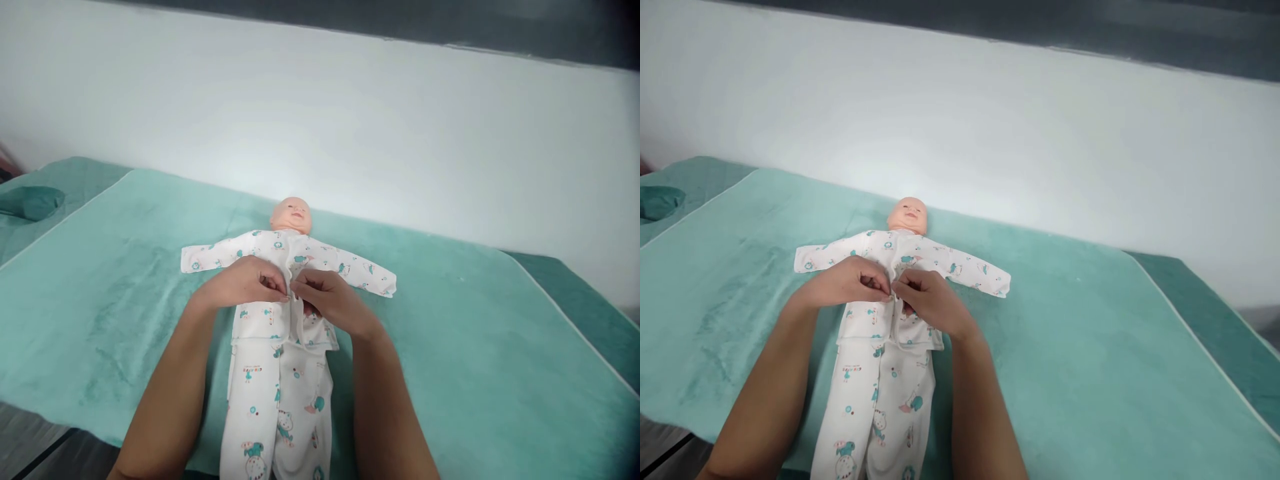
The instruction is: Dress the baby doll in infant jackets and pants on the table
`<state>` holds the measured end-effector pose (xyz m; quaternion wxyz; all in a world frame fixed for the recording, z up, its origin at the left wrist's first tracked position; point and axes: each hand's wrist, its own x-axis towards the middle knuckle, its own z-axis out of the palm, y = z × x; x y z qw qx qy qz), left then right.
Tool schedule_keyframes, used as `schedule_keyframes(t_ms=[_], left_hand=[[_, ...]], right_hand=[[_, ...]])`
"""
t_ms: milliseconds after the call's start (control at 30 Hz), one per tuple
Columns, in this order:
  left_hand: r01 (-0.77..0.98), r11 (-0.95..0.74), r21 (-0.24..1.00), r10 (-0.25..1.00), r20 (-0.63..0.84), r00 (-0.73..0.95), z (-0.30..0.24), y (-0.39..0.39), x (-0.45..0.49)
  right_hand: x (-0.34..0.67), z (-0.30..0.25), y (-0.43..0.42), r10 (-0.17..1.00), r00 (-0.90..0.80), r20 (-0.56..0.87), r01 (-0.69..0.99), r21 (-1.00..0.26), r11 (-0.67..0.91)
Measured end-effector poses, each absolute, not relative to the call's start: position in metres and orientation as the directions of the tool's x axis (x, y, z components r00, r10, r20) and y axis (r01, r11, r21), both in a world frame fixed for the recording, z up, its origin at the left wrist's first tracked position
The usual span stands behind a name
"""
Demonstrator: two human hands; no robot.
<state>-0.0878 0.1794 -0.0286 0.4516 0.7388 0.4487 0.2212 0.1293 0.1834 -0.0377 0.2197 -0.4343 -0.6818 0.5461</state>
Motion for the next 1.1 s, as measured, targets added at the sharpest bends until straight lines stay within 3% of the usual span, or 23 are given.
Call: schedule_keyframes(t_ms=[600, 1100], left_hand=[[0.363, -0.127, 0.923, 0.799, -0.122, 0.589, -0.028, 0.182, -0.092], [0.397, -0.163, 0.903, 0.804, -0.112, 0.584, -0.027, 0.182, -0.089]], right_hand=[[0.132, -0.044, 0.189, 0.781, -0.612, -0.12, 0.256, -0.965, 0.052], [0.142, -0.047, 0.194, 0.72, -0.683, -0.126, 0.19, -0.982, 0.009]])
